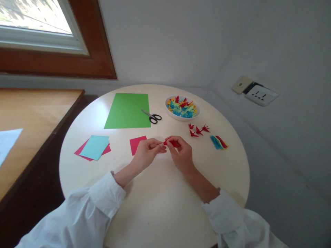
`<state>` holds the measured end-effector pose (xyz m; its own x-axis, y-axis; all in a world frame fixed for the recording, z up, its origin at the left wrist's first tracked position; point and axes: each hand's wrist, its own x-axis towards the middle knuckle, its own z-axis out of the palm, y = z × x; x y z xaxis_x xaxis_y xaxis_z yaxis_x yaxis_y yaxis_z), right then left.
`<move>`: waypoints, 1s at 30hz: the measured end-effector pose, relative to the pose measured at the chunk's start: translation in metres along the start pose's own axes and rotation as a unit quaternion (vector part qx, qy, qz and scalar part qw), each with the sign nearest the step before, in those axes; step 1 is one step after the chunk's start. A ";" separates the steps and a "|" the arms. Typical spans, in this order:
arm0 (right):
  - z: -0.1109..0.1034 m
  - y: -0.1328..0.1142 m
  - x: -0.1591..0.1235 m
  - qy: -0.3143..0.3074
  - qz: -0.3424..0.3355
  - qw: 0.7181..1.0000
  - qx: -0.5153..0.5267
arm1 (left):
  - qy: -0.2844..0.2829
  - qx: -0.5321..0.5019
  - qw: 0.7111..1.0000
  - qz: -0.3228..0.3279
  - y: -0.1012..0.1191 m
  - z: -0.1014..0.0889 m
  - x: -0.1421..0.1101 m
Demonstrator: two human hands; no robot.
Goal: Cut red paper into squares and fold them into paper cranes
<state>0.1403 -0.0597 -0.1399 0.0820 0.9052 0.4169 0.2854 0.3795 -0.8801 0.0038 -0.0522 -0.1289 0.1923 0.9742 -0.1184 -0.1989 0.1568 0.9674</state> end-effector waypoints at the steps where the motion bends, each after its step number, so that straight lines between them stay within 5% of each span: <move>1: 0.000 0.000 0.000 0.001 0.001 1.000 -0.001 | 0.000 0.003 1.000 0.003 0.000 0.000 0.000; 19: 0.000 0.002 0.000 -0.008 0.006 1.000 -0.005 | 0.005 0.063 0.998 0.003 0.001 0.001 -0.003; 30: 0.001 0.001 -0.001 -0.039 0.012 0.999 0.006 | -0.056 0.227 0.967 0.105 -0.010 -0.007 0.002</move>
<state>0.1399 -0.0597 -0.1415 0.0145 0.9257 0.3779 0.2719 0.3601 -0.8924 -0.0004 -0.0510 -0.1406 0.3013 0.9490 0.0927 0.1921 -0.1556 0.9690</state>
